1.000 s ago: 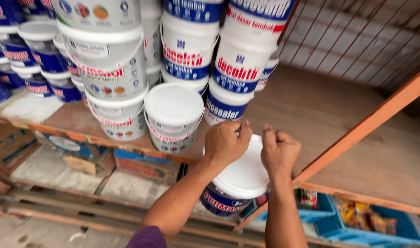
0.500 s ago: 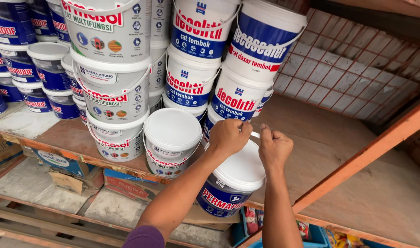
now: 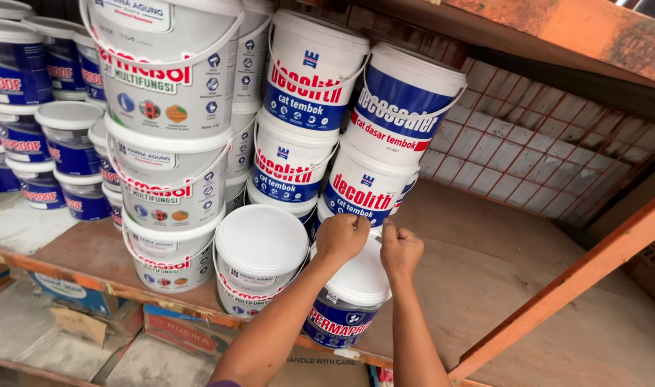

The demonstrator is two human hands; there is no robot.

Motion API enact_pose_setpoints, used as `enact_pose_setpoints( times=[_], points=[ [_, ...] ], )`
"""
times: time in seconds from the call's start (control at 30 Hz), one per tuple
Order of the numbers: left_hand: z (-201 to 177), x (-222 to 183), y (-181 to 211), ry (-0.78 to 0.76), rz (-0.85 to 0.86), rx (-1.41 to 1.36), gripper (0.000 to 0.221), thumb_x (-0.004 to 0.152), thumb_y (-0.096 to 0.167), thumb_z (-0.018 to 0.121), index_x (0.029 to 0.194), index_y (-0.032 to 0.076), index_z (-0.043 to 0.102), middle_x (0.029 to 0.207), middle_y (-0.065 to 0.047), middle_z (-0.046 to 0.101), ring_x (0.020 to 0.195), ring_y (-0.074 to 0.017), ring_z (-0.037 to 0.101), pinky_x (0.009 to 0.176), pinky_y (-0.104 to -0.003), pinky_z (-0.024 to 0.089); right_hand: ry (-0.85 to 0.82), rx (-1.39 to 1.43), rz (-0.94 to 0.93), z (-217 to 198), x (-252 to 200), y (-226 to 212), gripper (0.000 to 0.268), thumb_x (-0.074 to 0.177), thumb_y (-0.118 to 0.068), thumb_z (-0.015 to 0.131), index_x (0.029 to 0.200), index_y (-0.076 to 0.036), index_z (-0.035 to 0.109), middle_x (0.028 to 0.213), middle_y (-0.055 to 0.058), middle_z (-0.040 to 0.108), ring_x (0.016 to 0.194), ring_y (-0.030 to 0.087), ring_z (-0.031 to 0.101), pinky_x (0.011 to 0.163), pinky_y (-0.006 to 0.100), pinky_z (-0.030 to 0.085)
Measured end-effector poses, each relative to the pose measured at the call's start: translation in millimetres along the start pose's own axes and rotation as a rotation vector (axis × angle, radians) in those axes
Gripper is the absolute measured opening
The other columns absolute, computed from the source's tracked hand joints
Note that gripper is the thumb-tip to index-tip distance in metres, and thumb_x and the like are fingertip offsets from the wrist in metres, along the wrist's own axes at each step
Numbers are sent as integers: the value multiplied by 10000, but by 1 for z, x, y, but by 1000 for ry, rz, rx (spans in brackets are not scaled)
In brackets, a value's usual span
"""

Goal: The person sits on the floor and wipes the lid of a white paint bucket with a cloth. They then stand, carry the bucket to a shelf, and place it among other stacked paint buckets. The person returns to the floor, picks up another bucket, and wipes its lid with the cloth.

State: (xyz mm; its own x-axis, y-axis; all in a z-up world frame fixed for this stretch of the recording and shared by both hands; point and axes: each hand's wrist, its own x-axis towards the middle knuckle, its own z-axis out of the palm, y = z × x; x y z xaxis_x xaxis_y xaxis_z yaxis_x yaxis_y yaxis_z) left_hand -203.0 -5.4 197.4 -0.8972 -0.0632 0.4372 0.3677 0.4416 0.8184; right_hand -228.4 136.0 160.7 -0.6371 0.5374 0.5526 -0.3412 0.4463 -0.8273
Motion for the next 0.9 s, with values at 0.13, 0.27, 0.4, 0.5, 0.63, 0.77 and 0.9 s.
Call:
enact_pose_setpoints(
  times=[0.13,0.27,0.4,0.5,0.63,0.77,0.9],
  points=[
    [2,4,0,-48,-19,8,391,786,353,450,505,105,562,516,-101,577,638,-354,611,541,-381,456,-16,-43,-8,5,7,12,472,722,-297,646,403,-81,373,380,71,344,448,119,341,432,276,287],
    [5,10,-2,36,-47,-3,361,778,321,480,509,99,571,523,-109,565,625,-324,604,544,-356,461,29,-29,-42,17,14,25,458,729,-286,649,395,-100,397,366,43,347,421,111,318,412,261,259],
    [2,8,-3,-12,-61,53,372,785,363,460,578,90,605,634,-151,609,767,-382,609,649,-439,478,7,-93,-59,12,12,28,504,728,-346,655,421,-56,380,403,116,355,458,166,359,445,314,300],
    [-10,2,4,-116,-59,86,390,792,386,427,658,90,643,701,-151,639,832,-394,609,705,-461,480,-38,-120,-98,4,7,27,489,762,-348,633,447,-46,412,420,123,367,498,140,368,459,323,295],
    [-9,-13,-3,-46,9,18,335,771,321,459,551,97,575,539,-103,580,654,-367,608,574,-391,465,-115,-115,-54,-11,0,22,425,761,-302,647,428,-134,444,388,7,349,457,98,341,427,262,279],
    [-1,-36,-23,107,257,14,211,726,280,520,624,100,566,569,-87,529,626,-337,587,568,-398,451,-193,-219,-155,-39,-42,-14,219,785,-376,594,827,-162,618,768,52,526,769,196,473,691,304,323],
    [-3,-73,-30,298,445,79,171,726,260,510,808,138,596,759,-45,517,757,-309,578,683,-405,425,-251,-260,-235,-54,-77,-19,533,836,-443,452,1269,-140,515,1285,179,428,1207,371,368,992,453,216]
  ],
)
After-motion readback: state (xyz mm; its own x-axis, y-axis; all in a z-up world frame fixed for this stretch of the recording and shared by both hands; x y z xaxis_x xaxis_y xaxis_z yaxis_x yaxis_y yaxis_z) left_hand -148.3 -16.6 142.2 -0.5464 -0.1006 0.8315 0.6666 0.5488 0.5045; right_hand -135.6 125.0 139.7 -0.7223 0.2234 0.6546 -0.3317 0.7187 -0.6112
